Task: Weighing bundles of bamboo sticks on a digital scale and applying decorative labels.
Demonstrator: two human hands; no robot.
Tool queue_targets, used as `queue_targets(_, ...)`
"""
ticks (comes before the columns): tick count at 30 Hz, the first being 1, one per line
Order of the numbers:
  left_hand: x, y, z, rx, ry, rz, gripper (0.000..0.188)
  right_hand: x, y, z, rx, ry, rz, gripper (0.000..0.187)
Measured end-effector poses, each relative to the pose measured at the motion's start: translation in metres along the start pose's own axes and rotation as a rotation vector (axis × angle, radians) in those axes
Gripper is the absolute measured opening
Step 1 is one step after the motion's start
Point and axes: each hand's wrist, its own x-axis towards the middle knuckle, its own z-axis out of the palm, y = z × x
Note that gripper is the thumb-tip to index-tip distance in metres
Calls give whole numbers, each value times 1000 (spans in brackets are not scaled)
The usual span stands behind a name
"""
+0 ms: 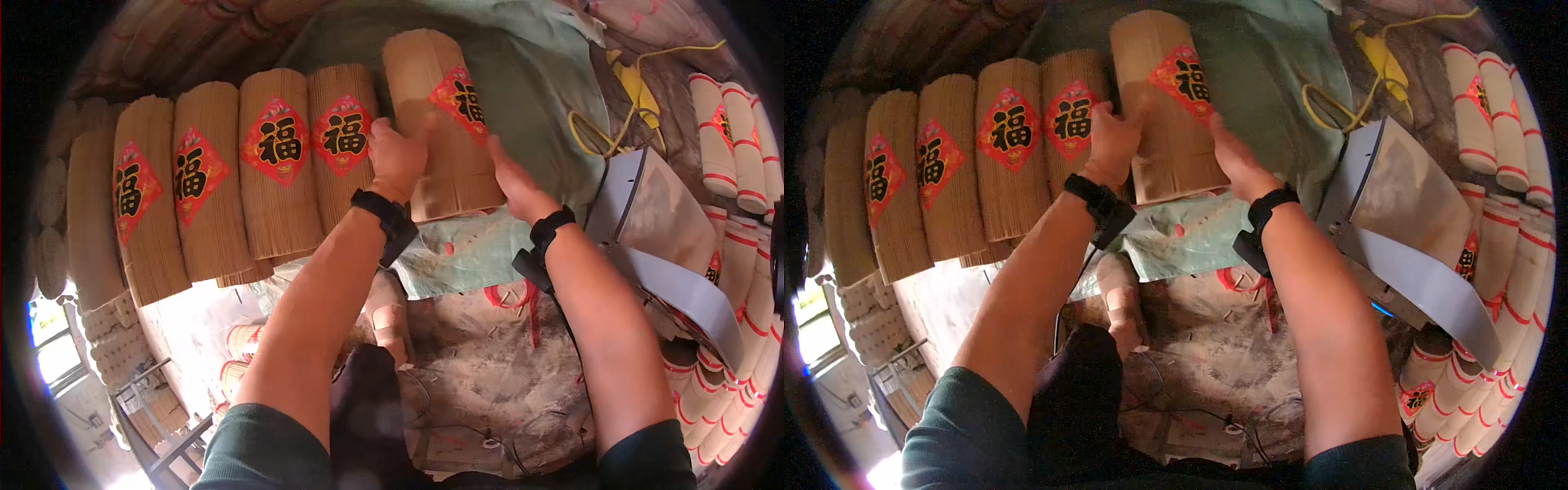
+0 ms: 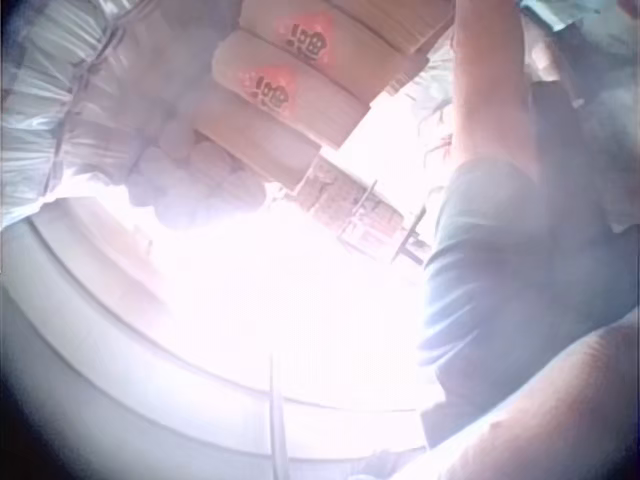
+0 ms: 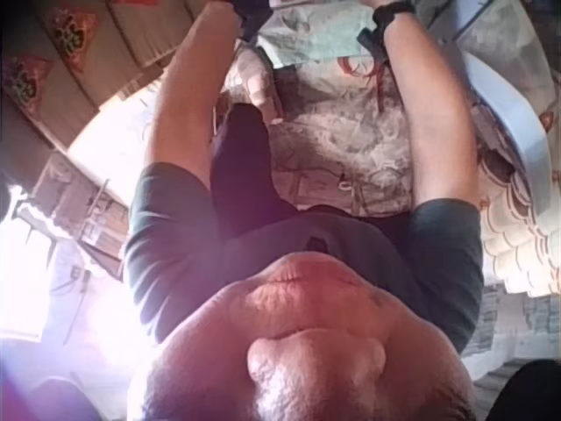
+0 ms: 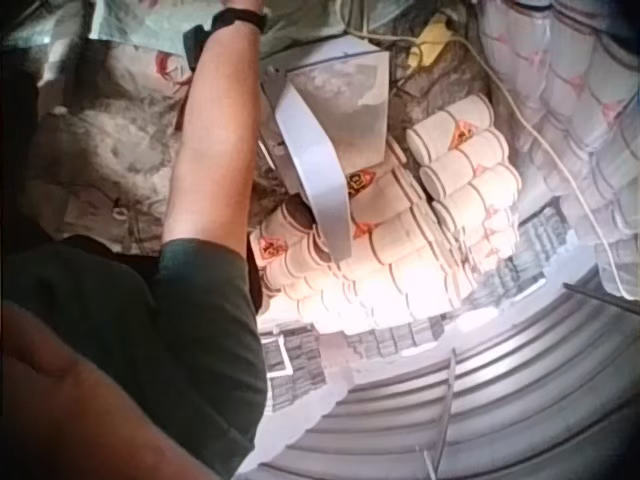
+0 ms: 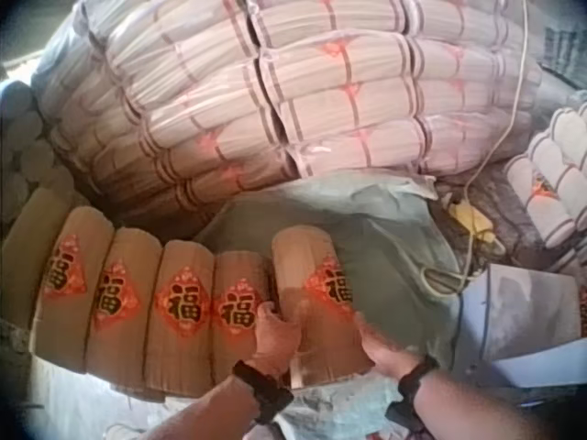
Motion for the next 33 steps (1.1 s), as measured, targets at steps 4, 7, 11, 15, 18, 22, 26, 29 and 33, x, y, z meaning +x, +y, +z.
queue_targets(4,7,-23,-1,-568,-216,-161,87,-10,-9,9,-95,-36,-37,77)
queue_targets(7,0,-19,-1,-704,-324,-188,83,-23,-16,17,-230,66,-96,79)
queue_targets(11,1,-10,-16,-710,-368,-309,80,-23,-24,10,-311,123,-249,85)
queue_targets(15,-16,-21,-37,-1104,-669,-413,70,-78,-53,16,-488,124,-307,87)
queue_targets(18,-46,-28,-47,-1317,-852,-434,69,-131,-64,30,-725,124,-411,85)
queue_targets(22,-97,-15,-75,-1496,-1053,-351,75,-212,-60,38,-929,217,-681,78)
queue_targets(26,-147,27,-116,-1582,-1084,-259,82,-307,-72,32,-820,198,-917,64)
queue_targets(29,-175,46,-149,-1603,-1006,-119,79,-367,-86,14,-498,-26,-710,55)
queue_targets(33,-205,84,-207,-1532,-1080,91,76,-409,-105,8,-245,-80,-610,70)
